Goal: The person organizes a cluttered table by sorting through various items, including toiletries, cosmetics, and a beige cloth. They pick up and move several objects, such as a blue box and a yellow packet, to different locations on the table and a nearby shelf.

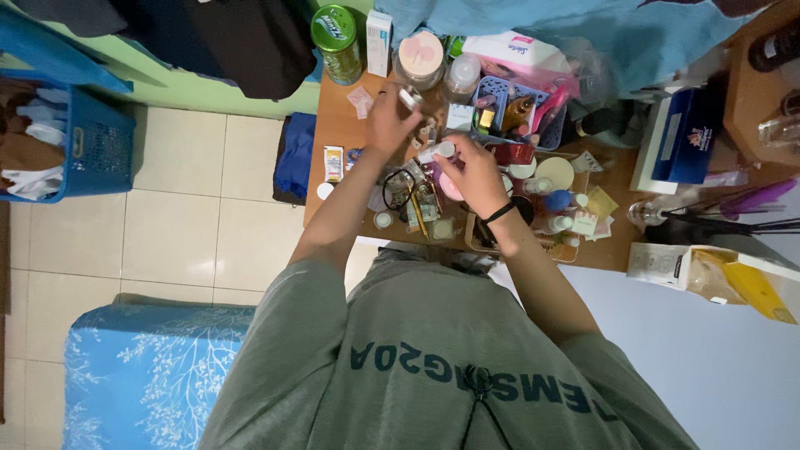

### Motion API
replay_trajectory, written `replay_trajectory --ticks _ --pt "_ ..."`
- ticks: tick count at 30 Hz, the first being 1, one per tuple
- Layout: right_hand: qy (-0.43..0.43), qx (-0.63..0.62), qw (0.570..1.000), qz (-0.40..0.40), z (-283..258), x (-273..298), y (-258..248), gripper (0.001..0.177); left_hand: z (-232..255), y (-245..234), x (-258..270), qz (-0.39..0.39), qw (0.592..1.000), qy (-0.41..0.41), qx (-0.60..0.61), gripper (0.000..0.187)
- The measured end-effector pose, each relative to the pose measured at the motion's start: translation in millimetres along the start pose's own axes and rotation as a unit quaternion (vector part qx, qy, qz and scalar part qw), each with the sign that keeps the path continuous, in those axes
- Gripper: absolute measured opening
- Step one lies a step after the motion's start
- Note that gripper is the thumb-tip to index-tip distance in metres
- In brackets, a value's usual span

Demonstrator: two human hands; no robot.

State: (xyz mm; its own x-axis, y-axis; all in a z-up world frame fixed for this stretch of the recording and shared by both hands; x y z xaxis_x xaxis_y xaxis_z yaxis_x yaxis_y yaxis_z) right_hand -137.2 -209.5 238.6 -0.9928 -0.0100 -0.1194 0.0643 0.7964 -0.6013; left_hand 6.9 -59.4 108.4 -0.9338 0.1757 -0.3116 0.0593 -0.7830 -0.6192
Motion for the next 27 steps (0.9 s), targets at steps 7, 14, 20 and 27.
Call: replay_trajectory --ticks 7,14,20,27 --pt "-0.026 -0.003 1.000 0.000 -6.6 0.9 3.5 0.034 -47.8 -33.8 -19.4 0.089 0.991 -0.066 0.072 0.044" --pt "-0.019 0.010 1.000 0.007 -6.0 1.5 5.1 0.036 -87.5 -18.3 -38.9 0.117 0.985 -0.126 0.013 0.039" --pt "-0.018 0.005 1.000 0.014 -11.2 3.2 0.8 0.036 -99.9 -7.5 -43.2 0.126 0.985 -0.119 0.013 0.047" --pt "-0.008 -0.004 1.000 0.007 -11.5 -1.6 1.5 0.036 -115.5 -11.8 -28.1 0.085 0.984 -0.156 0.025 0.047"
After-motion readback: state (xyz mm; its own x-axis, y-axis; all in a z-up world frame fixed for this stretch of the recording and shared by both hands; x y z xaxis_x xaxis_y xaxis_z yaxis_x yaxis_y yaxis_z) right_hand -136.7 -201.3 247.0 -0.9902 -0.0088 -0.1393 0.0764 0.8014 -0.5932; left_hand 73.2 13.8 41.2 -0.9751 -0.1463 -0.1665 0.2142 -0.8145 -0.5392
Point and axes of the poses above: each hand's wrist, its own x-axis away from the middle knuckle, its own y-axis out of the palm, z = x × y, the point moved 10 cm from there along -x, towards the middle knuckle, and after that the axes turned 4 degrees about -x, right-handed, at the moved point
